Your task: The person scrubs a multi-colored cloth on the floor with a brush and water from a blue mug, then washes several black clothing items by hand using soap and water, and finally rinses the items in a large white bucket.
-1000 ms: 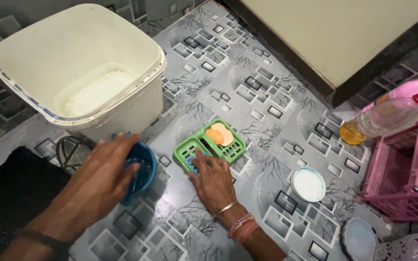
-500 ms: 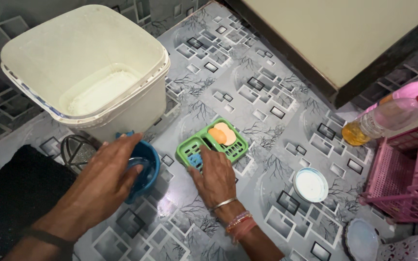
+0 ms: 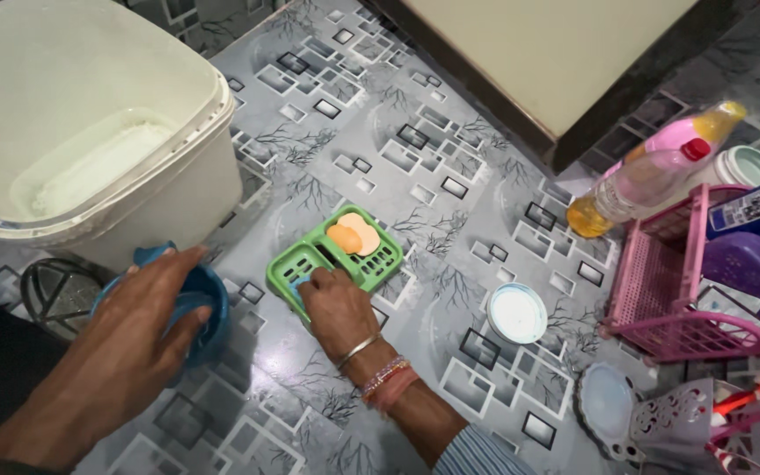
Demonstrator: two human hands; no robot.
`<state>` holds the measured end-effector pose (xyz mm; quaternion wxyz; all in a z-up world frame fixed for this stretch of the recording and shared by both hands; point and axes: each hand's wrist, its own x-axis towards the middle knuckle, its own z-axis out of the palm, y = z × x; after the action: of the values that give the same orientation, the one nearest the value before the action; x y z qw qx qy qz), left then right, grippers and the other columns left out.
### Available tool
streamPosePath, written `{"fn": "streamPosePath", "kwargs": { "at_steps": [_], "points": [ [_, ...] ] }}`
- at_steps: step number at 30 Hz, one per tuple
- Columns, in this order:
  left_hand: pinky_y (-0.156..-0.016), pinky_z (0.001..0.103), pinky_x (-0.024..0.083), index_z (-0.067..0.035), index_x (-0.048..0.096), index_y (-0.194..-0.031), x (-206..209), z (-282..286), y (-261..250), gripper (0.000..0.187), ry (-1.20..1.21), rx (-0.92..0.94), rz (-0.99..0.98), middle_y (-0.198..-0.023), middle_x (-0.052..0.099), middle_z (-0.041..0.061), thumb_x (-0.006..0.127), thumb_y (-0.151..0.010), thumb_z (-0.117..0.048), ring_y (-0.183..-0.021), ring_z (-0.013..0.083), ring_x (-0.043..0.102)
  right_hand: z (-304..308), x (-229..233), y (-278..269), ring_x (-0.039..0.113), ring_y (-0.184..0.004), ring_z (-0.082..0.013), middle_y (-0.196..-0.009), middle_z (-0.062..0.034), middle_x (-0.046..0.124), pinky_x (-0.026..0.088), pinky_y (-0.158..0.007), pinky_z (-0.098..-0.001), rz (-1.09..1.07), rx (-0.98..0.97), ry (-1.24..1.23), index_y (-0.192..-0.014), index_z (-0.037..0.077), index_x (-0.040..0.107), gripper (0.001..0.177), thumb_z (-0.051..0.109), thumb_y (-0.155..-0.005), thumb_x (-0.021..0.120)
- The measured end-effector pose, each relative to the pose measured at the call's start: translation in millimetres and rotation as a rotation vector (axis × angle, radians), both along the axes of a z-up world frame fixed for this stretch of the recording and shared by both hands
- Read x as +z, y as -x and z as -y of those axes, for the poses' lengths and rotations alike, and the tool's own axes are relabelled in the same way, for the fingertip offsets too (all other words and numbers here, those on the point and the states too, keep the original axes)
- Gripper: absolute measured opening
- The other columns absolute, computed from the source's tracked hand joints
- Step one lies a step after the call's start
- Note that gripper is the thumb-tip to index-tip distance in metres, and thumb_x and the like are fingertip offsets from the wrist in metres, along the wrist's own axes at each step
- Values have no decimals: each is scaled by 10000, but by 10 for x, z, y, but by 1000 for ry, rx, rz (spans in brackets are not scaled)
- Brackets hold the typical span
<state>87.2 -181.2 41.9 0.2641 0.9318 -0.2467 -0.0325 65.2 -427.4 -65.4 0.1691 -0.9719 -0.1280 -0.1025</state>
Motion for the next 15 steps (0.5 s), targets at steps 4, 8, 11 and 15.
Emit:
{"fn": "streamPosePath", "kwargs": {
  "at_steps": [4,8,11,15],
  "points": [
    [-1167,484,263,-59,431,-1489,57,22,-18,678,-16,-3,-2,-1494,486,240,617,-873,-270,-1402,384,394,-23,43,-37,650,-948,-360,-982,-160,666,546,-792,-455,-15,21,-45,-1033,35,727,261,-13,-800,621],
    [-1144,467,316,-76,446,-1484,178,-53,-33,666,-38,25,5,-1436,522,226,670,-890,-278,-1356,370,457,-22,20,-79,680,-823,-242,-937,-139,713,556,-756,-335,-199,-192,-748,-1107,26,748,180,56,-943,680],
    [-1118,434,405,-95,455,-1480,267,-193,-43,644,-77,52,-55,-1407,566,173,664,-896,-269,-1329,338,528,-44,103,-185,636,-794,-153,-907,-97,692,551,-722,-276,-359,-213,-1371,-1123,-19,738,182,42,-962,682],
    [-1101,450,408,-84,452,-1503,371,-520,-38,666,-199,-6,-46,-1464,554,172,658,-894,-257,-1345,336,530,-149,593,-78,665,-806,-129,-913,-46,696,584,-745,-268,-547,-177,-1979,-1116,-5,698,178,42,-946,678]
  ]
}}
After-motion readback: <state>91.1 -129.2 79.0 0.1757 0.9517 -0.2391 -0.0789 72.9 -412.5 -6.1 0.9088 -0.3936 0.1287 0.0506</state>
